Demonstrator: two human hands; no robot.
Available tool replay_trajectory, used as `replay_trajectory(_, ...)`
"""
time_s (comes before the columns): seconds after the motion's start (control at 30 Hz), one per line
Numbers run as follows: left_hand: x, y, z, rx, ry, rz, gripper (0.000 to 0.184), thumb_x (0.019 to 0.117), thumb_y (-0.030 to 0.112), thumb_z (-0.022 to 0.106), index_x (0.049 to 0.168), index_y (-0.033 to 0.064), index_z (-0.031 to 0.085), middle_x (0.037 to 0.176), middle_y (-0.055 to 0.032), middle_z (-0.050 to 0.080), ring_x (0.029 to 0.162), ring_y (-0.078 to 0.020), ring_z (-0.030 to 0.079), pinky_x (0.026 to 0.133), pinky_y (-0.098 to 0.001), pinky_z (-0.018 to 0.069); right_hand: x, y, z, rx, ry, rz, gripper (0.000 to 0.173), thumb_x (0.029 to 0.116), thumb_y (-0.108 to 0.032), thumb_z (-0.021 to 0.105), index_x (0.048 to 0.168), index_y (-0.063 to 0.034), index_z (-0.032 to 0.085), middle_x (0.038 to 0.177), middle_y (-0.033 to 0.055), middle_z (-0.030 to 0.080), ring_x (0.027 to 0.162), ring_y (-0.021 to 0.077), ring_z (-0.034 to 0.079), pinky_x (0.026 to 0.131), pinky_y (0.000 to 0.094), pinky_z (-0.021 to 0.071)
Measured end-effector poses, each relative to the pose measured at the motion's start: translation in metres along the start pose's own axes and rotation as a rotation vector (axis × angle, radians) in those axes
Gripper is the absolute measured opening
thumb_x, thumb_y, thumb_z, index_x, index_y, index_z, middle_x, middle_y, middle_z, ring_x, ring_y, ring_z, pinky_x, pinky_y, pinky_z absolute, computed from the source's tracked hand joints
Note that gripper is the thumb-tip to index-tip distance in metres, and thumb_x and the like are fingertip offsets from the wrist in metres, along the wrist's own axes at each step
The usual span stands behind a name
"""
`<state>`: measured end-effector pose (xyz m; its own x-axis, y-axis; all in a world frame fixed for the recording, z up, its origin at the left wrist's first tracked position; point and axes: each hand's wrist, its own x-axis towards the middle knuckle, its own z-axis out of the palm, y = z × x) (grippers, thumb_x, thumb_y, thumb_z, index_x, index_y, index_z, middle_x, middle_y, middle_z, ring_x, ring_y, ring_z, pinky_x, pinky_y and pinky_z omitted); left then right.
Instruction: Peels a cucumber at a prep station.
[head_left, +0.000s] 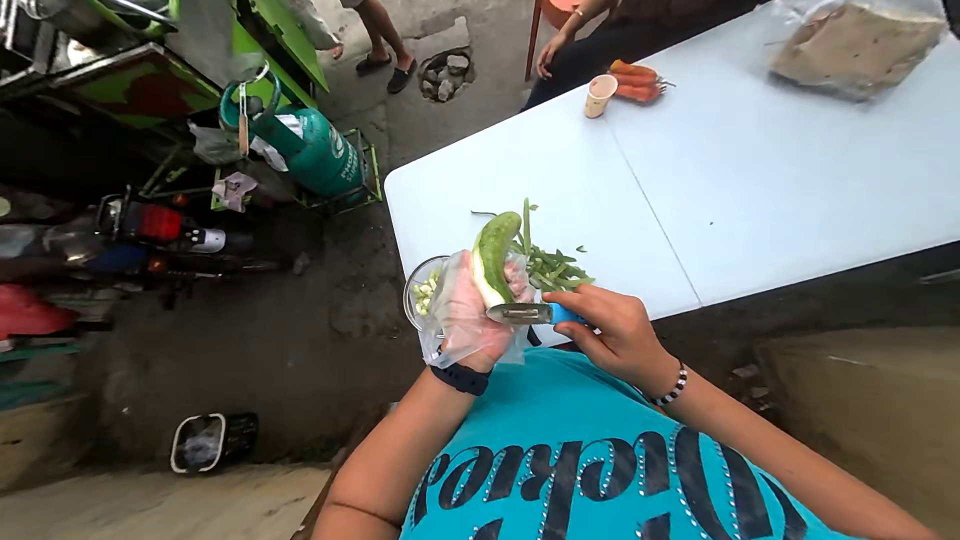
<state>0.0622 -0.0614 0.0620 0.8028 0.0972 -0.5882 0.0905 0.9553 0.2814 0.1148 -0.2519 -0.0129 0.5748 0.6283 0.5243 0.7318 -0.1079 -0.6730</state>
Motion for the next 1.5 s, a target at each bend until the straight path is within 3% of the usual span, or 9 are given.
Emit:
replay_trajectory(0.67, 0.003, 0.003, -0.007, 0.098, 0.035, 0.067, 0.054, 0.1059, 0.058, 0.032, 0.107, 0.0131, 0.062, 0.079, -0.0045, 0.062, 0.064, -0.0139, 0.064, 0.056, -0.0269, 0.0562, 0.008, -0.002, 0.006, -0.059, -0.005, 0.017, 0.04, 0.1073, -0.037, 0.049, 0.12, -0.0087, 0.073, 0.076, 0.0036, 0.059, 0.064, 0.0142, 0.055, 0.055, 0.0304, 0.0456)
replay_trajectory(0.83, 0.001, -0.004, -0.008, 0.117, 0.038, 0.097, 0.044, 0.107, 0.049, 0.038, 0.106, 0.0127, 0.063, 0.082, -0.0067, 0.065, 0.07, -0.0165, 0.067, 0.059, -0.0307, 0.0589, 0.013, 0.003, 0.004, -0.038, -0.034, 0.054, 0.038, 0.107, -0.036, 0.05, 0.119, -0.0081, 0.073, 0.077, 0.0031, 0.061, 0.065, 0.0135, 0.057, 0.056, 0.0305, 0.0472)
replay_trajectory(1.0, 0.002, -0.005, -0.007, 0.253, 0.097, 0.088, 0.043, 0.1064, 0.049, 0.04, 0.111, 0.0126, 0.062, 0.081, -0.0078, 0.063, 0.061, -0.0153, 0.062, 0.05, -0.0276, 0.0532, 0.015, 0.008, -0.001, -0.019, -0.058, 0.116, 0.037, 0.1066, -0.035, 0.051, 0.121, -0.0076, 0.072, 0.093, 0.0047, 0.071, 0.078, 0.0139, 0.067, 0.066, 0.0339, 0.0562)
replay_trajectory(1.17, 0.006, 0.0, -0.015, 0.149, -0.013, 0.073, 0.04, 0.105, 0.05, 0.045, 0.11, 0.0141, 0.063, 0.085, -0.0057, 0.064, 0.07, -0.015, 0.066, 0.061, -0.0286, 0.0583, 0.007, 0.004, 0.0, 0.03, -0.083, 0.069, 0.038, 0.1071, -0.037, 0.05, 0.12, -0.0095, 0.073, 0.081, 0.0019, 0.064, 0.069, 0.0107, 0.06, 0.059, 0.0291, 0.0498)
replay_trajectory(1.5, 0.009, 0.0, -0.017, 0.189, 0.021, 0.119, 0.044, 0.1063, 0.052, 0.04, 0.108, 0.0137, 0.063, 0.081, -0.0054, 0.063, 0.066, -0.0141, 0.065, 0.058, -0.0281, 0.0567, 0.004, 0.003, 0.005, -0.02, -0.075, 0.088, 0.039, 0.1075, -0.037, 0.049, 0.119, -0.0092, 0.073, 0.079, 0.0025, 0.062, 0.067, 0.0128, 0.058, 0.057, 0.03, 0.0482)
